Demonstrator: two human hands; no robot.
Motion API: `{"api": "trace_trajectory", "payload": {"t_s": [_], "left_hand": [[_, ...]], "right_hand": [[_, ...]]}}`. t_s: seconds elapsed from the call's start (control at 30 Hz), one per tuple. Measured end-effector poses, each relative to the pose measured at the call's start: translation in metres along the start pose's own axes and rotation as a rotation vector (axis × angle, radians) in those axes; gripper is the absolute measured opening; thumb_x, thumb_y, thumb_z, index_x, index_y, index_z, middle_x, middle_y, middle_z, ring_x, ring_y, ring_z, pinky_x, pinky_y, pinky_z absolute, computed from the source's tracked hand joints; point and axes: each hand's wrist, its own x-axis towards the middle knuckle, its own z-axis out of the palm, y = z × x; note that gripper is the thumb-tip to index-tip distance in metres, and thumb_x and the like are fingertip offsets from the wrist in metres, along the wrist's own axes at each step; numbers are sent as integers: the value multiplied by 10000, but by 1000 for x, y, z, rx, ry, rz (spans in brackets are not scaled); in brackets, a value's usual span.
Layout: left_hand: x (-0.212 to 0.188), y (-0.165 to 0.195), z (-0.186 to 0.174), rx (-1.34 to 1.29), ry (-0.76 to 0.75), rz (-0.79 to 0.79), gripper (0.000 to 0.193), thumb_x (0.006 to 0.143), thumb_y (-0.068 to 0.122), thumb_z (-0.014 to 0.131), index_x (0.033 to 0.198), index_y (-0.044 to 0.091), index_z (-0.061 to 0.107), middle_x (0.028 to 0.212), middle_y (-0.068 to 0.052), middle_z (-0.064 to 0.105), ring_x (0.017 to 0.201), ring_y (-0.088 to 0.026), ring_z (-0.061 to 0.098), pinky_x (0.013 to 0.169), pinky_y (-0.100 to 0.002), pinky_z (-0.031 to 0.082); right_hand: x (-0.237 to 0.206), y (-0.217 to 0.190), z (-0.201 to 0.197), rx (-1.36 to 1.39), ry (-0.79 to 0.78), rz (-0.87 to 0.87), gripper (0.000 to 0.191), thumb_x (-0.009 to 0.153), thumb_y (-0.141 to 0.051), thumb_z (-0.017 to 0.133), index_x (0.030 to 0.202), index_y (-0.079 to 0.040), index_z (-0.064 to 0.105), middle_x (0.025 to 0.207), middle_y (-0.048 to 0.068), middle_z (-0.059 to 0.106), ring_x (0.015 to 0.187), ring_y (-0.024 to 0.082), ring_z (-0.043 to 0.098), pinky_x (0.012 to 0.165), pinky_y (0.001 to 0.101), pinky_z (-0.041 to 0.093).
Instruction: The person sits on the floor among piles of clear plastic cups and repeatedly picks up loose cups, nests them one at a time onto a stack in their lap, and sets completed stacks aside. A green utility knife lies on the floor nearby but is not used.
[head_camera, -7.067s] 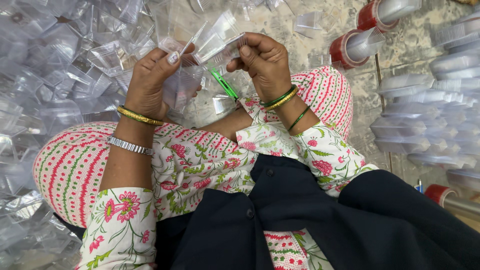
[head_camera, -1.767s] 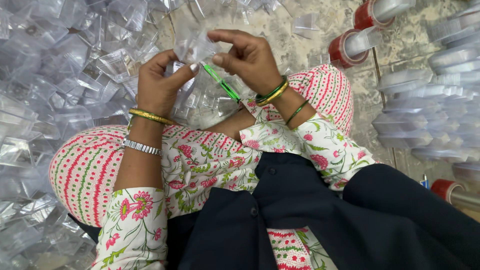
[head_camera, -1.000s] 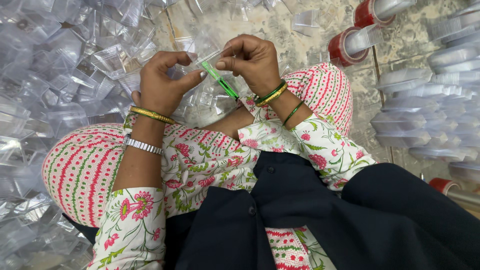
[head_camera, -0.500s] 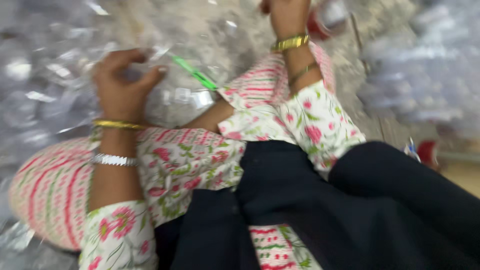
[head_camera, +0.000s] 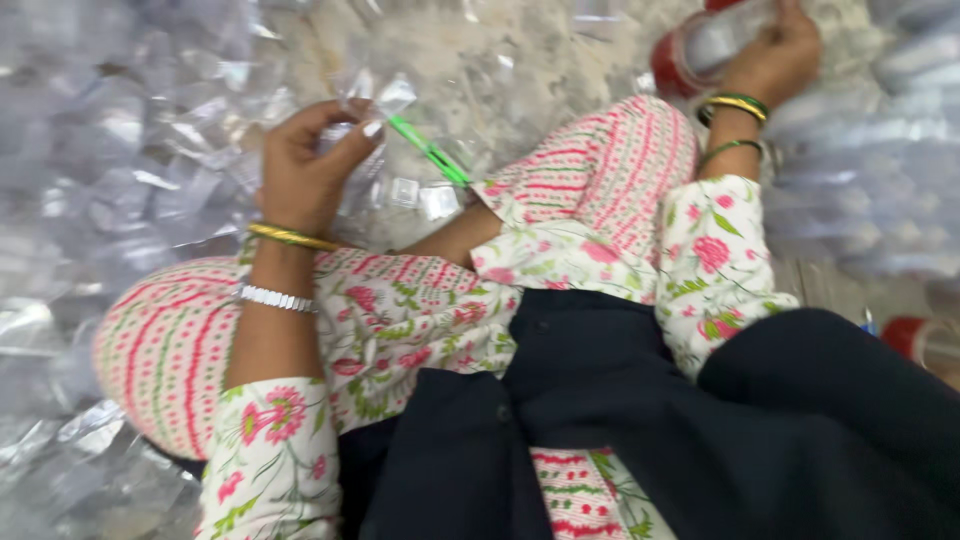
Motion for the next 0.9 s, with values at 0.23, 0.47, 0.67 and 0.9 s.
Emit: {"api": "trace_trajectory", "payload": {"t_s": [0.23,0.47,0.67,0.9], "left_hand": [[-4,16,2,-341,-100,-172,261,1010,244,730,1116,5,733,1095,-40,740,952,-95,656,810,-281,569],[-5,29,1,-529,-168,-294,347,1017,324,665,1157,11,720,1069,-80,730,902,-161,695,755,-361,629],[-5,30,2,-479,-214,-353,352,1013,318,660,1159,2,713,1063,-84,731,957,-155,696,746,-377,637],[-1,5,-2,-342,-231,-285,296,1031,291,687,1117,15,751,1052,-74,746,932,-106,660,876,-276,528]], "right_hand": [[-14,10,10,-110,-440,267,205,885,1,635,1028,-19,780,958,223,746,892,350,736,792,423,557],[-9,-18,23,477,-240,115,206,892,68,757,1082,0,799,1053,111,816,936,225,773,827,326,597],[-56,-184,-6,1170,-854,270,132,1036,-94,738,1157,-51,768,967,3,760,739,39,632,625,204,530],[-66,-262,-30,1233,-1041,-125,165,956,-75,771,1109,-17,747,972,98,760,864,115,684,757,260,552]]}}
